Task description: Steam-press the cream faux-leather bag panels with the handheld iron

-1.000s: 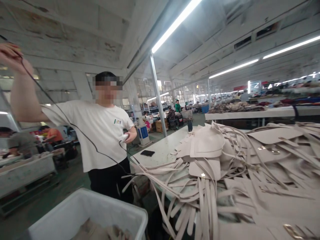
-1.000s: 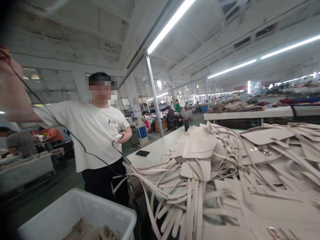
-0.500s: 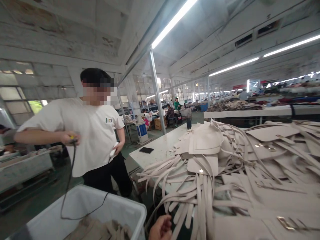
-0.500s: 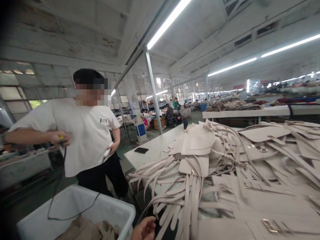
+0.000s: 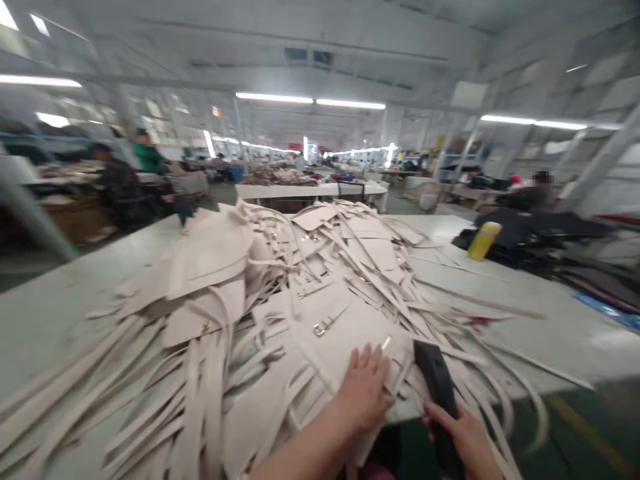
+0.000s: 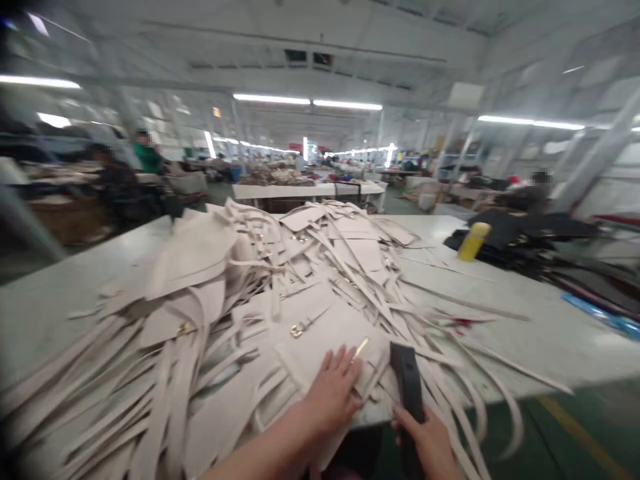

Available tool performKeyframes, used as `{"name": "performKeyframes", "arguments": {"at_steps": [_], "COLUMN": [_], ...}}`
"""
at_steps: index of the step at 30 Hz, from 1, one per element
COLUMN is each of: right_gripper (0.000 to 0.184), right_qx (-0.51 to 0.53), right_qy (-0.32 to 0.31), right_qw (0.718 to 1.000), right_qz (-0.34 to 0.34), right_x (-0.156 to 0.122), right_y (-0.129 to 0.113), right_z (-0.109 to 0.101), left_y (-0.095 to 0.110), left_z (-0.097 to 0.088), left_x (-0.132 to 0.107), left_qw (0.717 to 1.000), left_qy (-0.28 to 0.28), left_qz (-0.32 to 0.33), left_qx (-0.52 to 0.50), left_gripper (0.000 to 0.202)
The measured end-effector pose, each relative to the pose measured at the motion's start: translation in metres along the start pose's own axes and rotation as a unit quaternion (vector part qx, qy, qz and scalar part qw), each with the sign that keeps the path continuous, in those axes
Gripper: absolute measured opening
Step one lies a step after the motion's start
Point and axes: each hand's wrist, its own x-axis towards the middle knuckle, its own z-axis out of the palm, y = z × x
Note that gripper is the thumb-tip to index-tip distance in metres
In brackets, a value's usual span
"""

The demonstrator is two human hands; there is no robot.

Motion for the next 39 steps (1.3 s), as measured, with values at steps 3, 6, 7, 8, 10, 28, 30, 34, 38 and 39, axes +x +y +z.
{"name": "performKeyframes", "arguments": {"at_steps": [3,6,7,8,10,28,30,34,38,39], "right_gripper": [0.029,0.034,0.039,0.044,0.052,0.024,0.024,0.026,0.024,0.023], "right_qx": [-0.007,-0.02,-0.022,-0.021,-0.019,0.02,0.003,-0.021,-0.056,-0.066], "right_qy": [0.058,0.074,0.063,0.044,-0.013,-0.091,-0.143,-0.234,-0.23,-0.222], "right_qw": [0.998,0.997,0.998,0.999,1.0,0.996,0.99,0.972,0.971,0.972], "right_qz": [0.003,-0.003,-0.005,-0.006,-0.001,-0.018,-0.004,0.025,0.038,0.035], "right_x": [-0.006,-0.017,-0.019,-0.02,-0.016,0.065,0.05,0.042,0.077,0.087], "right_y": [0.001,-0.01,-0.015,-0.021,-0.032,-0.11,-0.111,-0.11,-0.119,-0.121], "right_z": [-0.023,-0.034,-0.038,-0.041,-0.047,-0.026,-0.029,-0.007,0.043,0.055], "left_y": [-0.016,-0.026,-0.026,-0.026,-0.026,-0.029,-0.034,-0.05,-0.055,-0.053], "left_z": [0.017,0.027,0.028,0.028,0.027,0.018,0.02,0.039,0.061,0.063], "left_x": [0.017,0.019,0.018,0.018,0.017,0.015,0.01,0.002,0.004,0.004], "left_qw": [0.998,0.996,0.996,0.996,0.996,0.997,0.996,0.986,0.986,0.99], "left_qy": [-0.035,-0.024,-0.02,-0.018,-0.018,-0.05,-0.06,-0.085,-0.035,-0.036], "left_qz": [0.002,0.011,0.011,0.011,0.014,0.026,0.043,0.133,0.148,0.13], "left_qx": [0.057,0.082,0.085,0.086,0.084,0.055,0.049,0.062,0.064,0.038], "left_gripper": [0.061,0.061,0.061,0.061,0.061,0.063,0.066,0.049,0.044,0.044]}}
